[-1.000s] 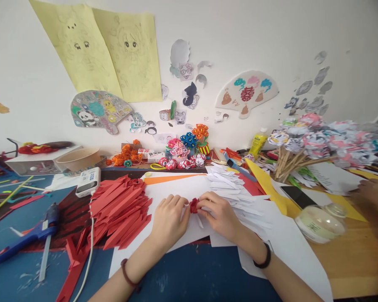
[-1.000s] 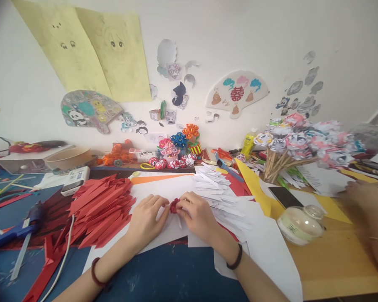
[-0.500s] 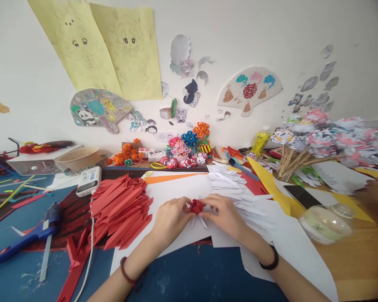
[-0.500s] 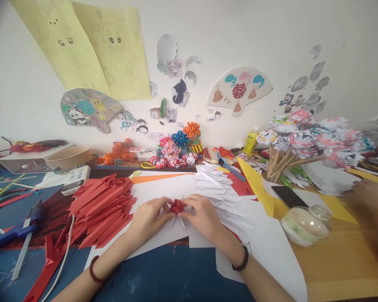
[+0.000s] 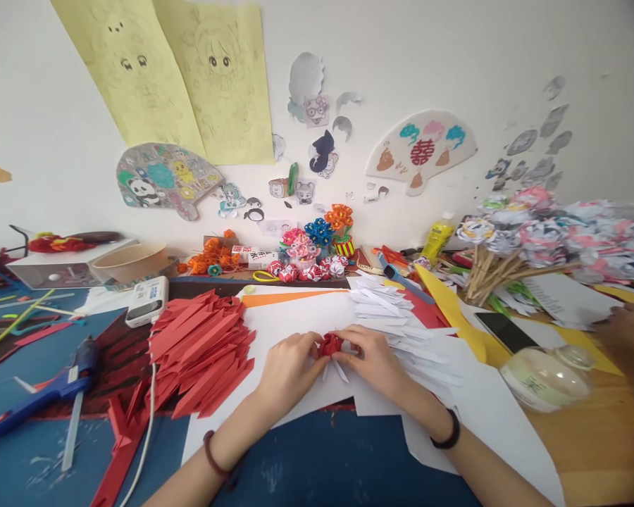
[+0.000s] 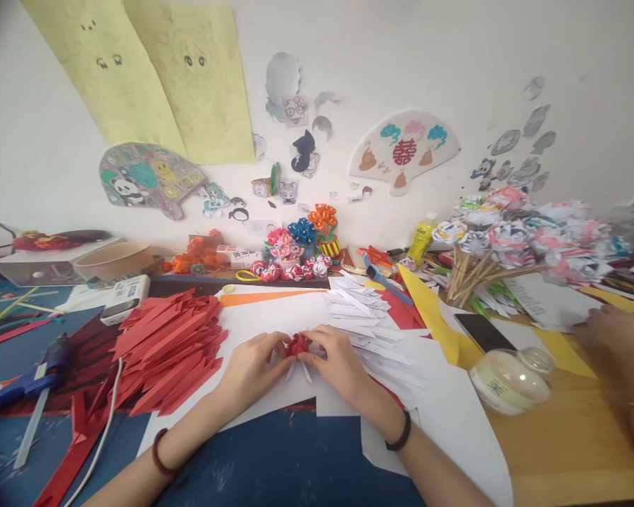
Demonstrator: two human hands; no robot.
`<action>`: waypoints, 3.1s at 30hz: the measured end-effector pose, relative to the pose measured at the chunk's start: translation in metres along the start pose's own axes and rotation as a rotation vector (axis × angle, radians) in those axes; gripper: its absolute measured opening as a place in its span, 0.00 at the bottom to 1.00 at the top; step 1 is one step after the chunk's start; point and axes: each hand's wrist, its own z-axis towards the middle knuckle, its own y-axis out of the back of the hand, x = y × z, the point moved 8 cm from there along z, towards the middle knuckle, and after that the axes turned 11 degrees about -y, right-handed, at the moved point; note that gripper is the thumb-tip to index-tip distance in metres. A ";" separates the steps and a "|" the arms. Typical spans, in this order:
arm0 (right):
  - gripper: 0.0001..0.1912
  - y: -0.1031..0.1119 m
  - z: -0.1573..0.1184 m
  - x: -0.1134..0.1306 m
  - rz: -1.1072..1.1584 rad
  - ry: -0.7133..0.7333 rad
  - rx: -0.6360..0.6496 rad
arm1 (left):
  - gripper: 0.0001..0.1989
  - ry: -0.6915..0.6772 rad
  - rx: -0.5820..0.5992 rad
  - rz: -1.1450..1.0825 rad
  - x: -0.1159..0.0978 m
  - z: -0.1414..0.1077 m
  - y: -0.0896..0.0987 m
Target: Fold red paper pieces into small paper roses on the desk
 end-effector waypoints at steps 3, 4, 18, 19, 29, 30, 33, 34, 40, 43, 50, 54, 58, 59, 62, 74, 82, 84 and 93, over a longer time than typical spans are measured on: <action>0.17 -0.001 0.000 0.002 0.017 0.028 0.013 | 0.05 0.000 -0.022 0.015 0.001 0.001 0.000; 0.17 -0.001 0.000 0.002 0.023 0.028 0.013 | 0.05 0.003 -0.030 0.022 0.002 0.001 0.000; 0.17 -0.001 0.002 -0.003 0.011 -0.050 0.009 | 0.11 0.034 -0.003 0.074 -0.002 -0.002 0.003; 0.16 -0.001 0.001 -0.003 0.007 -0.041 -0.001 | 0.13 0.039 0.025 0.124 -0.003 -0.003 0.003; 0.16 0.000 0.002 -0.001 -0.007 -0.032 -0.005 | 0.08 -0.133 0.134 0.283 -0.022 -0.008 -0.017; 0.17 0.000 0.003 -0.001 -0.007 -0.040 -0.003 | 0.08 -0.134 0.135 0.280 -0.023 -0.009 -0.017; 0.19 0.000 0.003 0.000 -0.014 -0.055 0.014 | 0.05 -0.132 0.148 0.277 -0.025 -0.010 -0.015; 0.19 -0.001 0.003 0.000 -0.017 -0.062 0.019 | 0.04 -0.131 0.145 0.283 -0.026 -0.011 -0.014; 0.18 -0.003 0.001 -0.001 -0.025 -0.084 0.006 | 0.02 -0.147 0.165 0.267 -0.027 -0.012 -0.018; 0.17 -0.004 -0.001 0.000 -0.041 -0.047 0.002 | 0.03 -0.106 0.171 0.241 -0.024 -0.012 -0.020; 0.15 -0.006 -0.005 0.004 -0.112 0.000 0.015 | 0.05 -0.091 0.220 0.197 -0.024 -0.010 -0.023; 0.15 -0.005 -0.006 0.009 -0.154 0.024 0.016 | 0.06 -0.077 0.234 0.177 -0.022 -0.009 -0.023; 0.15 -0.006 -0.007 0.009 -0.181 0.036 -0.001 | 0.06 -0.079 0.234 0.183 -0.022 -0.010 -0.023; 0.15 -0.006 -0.007 0.009 -0.182 0.039 -0.006 | 0.06 -0.078 0.232 0.186 -0.022 -0.010 -0.023; 0.14 -0.007 -0.007 0.010 -0.176 0.049 -0.022 | 0.06 -0.076 0.233 0.173 -0.021 -0.010 -0.024; 0.11 -0.009 -0.005 0.007 -0.140 0.042 -0.043 | 0.06 -0.075 0.228 0.172 -0.020 -0.009 -0.027; 0.11 -0.007 -0.006 0.006 -0.132 0.041 -0.060 | 0.06 -0.086 0.232 0.193 -0.022 -0.009 -0.025; 0.11 -0.007 -0.006 0.006 -0.142 0.040 -0.062 | 0.06 -0.097 0.236 0.203 -0.024 -0.009 -0.025; 0.14 -0.003 -0.006 0.005 -0.170 0.079 -0.082 | 0.08 -0.194 0.229 0.214 -0.025 -0.011 -0.024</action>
